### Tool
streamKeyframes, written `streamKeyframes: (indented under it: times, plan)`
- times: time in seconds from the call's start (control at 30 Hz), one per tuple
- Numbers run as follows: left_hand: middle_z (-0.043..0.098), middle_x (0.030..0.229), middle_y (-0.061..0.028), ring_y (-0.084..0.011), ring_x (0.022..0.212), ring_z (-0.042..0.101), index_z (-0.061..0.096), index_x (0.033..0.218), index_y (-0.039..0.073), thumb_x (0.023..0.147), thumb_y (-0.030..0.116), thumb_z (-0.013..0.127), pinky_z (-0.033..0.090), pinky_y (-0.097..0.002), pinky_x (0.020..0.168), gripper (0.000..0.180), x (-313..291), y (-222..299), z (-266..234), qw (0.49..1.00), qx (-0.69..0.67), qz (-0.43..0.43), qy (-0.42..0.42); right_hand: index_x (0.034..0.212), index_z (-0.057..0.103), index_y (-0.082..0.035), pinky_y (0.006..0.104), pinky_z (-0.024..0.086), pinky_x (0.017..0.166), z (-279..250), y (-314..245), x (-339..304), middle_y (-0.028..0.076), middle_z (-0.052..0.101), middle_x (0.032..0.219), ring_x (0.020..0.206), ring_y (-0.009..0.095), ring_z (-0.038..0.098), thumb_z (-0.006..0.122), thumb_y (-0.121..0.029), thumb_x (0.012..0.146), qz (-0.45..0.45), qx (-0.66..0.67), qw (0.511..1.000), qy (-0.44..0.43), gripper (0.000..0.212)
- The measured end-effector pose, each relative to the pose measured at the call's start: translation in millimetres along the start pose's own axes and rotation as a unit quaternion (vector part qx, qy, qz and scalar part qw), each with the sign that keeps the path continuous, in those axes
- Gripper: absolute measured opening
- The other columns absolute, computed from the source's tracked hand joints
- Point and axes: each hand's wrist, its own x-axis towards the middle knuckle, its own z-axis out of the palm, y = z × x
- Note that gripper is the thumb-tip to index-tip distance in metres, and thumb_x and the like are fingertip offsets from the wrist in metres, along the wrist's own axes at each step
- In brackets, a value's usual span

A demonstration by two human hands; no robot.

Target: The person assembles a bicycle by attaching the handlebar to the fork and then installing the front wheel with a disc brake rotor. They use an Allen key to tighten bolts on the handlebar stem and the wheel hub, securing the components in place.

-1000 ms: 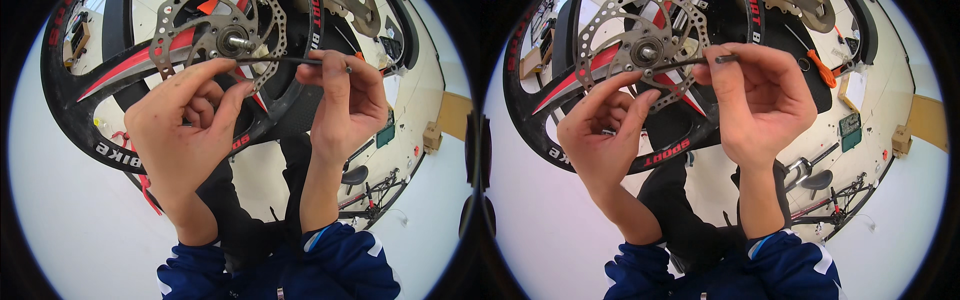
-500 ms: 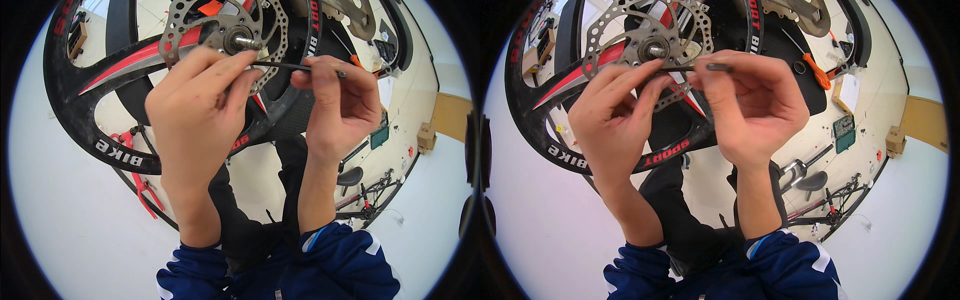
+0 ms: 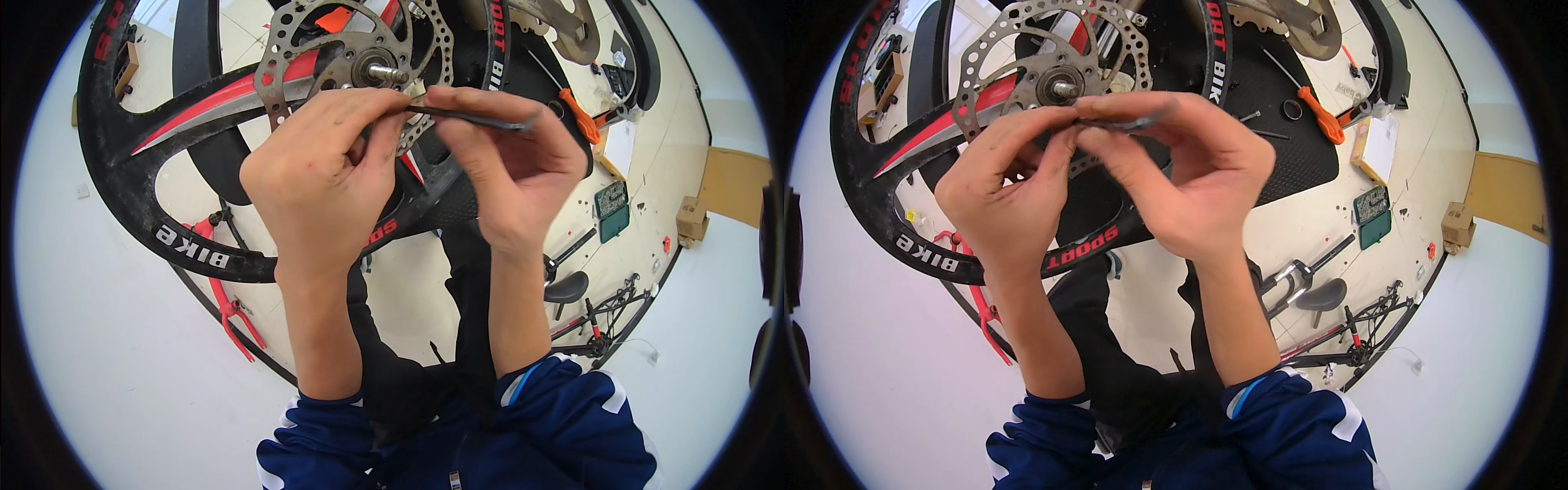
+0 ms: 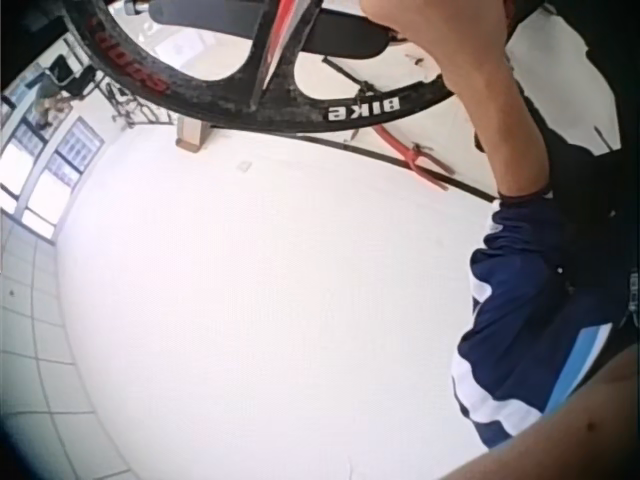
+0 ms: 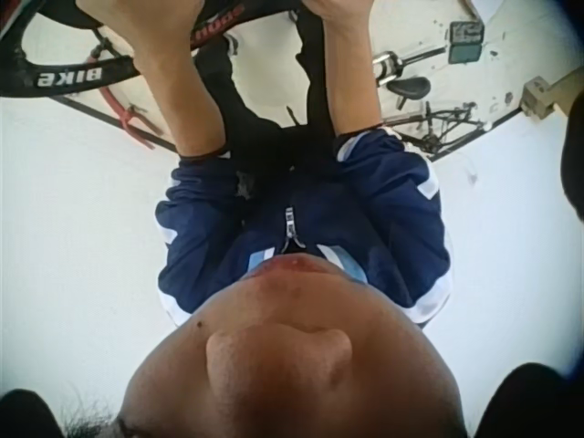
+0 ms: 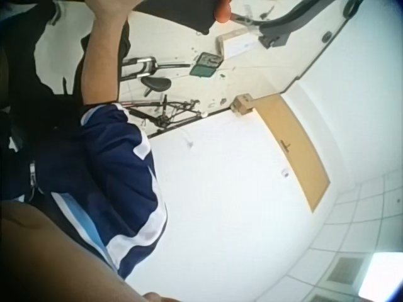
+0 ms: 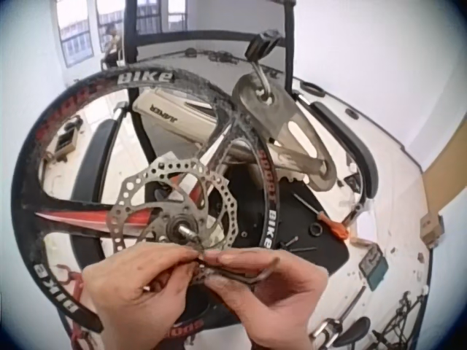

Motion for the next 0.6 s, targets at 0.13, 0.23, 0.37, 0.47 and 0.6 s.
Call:
streamKeyframes:
  times: [0.13, 0.23, 0.37, 0.47, 0.6]
  plan:
    - [0.072, 0.082, -0.0024, -0.0056, 0.060, 0.059, 0.074, 0.088, 0.002, 0.070, -0.007, 0.077, 0.043, -0.0167, 0.050, 0.020, 0, 0, -6, 0.999, 0.023, 0.018, -0.024, 0.096, 0.071, 0.007, 0.0302, 0.058, 0.081, 6, 4, -4, 0.017, 0.073, 0.094, 0.089, 0.021, 0.072, 0.079, 0.008, 0.075, -0.008, -0.040, 0.999, -0.002, 0.022]
    - [0.072, 0.086, -0.0032, -0.0061, 0.063, 0.061, 0.074, 0.089, 0.002, 0.070, -0.007, 0.076, 0.043, -0.0165, 0.050, 0.021, 3, 1, -6, 0.999, 0.014, 0.012, -0.040, 0.092, 0.075, 0.002, 0.0290, 0.057, 0.080, 7, 0, -1, 0.014, 0.074, 0.092, 0.089, 0.021, 0.072, 0.079, 0.008, 0.073, -0.016, -0.085, 0.996, 0.000, 0.021]
    - [0.072, 0.092, -0.0046, -0.0069, 0.064, 0.063, 0.074, 0.092, 0.001, 0.074, -0.008, 0.074, 0.044, -0.0176, 0.048, 0.021, 11, 4, -11, 0.996, 0.021, 0.041, -0.071, 0.097, 0.076, 0.001, 0.0342, 0.053, 0.088, -8, 5, 7, 0.010, 0.074, 0.100, 0.106, 0.026, 0.066, 0.075, 0.008, 0.075, -0.051, -0.128, 0.988, -0.074, 0.023]
    - [0.073, 0.095, -0.0061, -0.0076, 0.066, 0.064, 0.074, 0.096, 0.000, 0.078, -0.010, 0.071, 0.046, -0.0193, 0.048, 0.021, 10, 2, -18, 0.993, 0.018, 0.041, -0.107, 0.108, 0.071, 0.009, 0.0461, 0.043, 0.103, -18, 1, 13, 0.016, 0.070, 0.116, 0.117, 0.034, 0.058, 0.072, 0.006, 0.080, -0.077, -0.176, 0.967, -0.167, 0.028]
    - [0.073, 0.095, -0.0080, -0.0092, 0.066, 0.065, 0.074, 0.098, -0.001, 0.080, -0.011, 0.068, 0.050, -0.0204, 0.053, 0.021, 10, 0, -16, 0.991, 0.013, 0.069, -0.115, 0.115, 0.067, 0.011, 0.0410, 0.049, 0.098, -5, 9, 9, 0.018, 0.072, 0.106, 0.113, 0.031, 0.062, 0.071, 0.007, 0.082, -0.058, -0.103, 0.987, -0.106, 0.033]
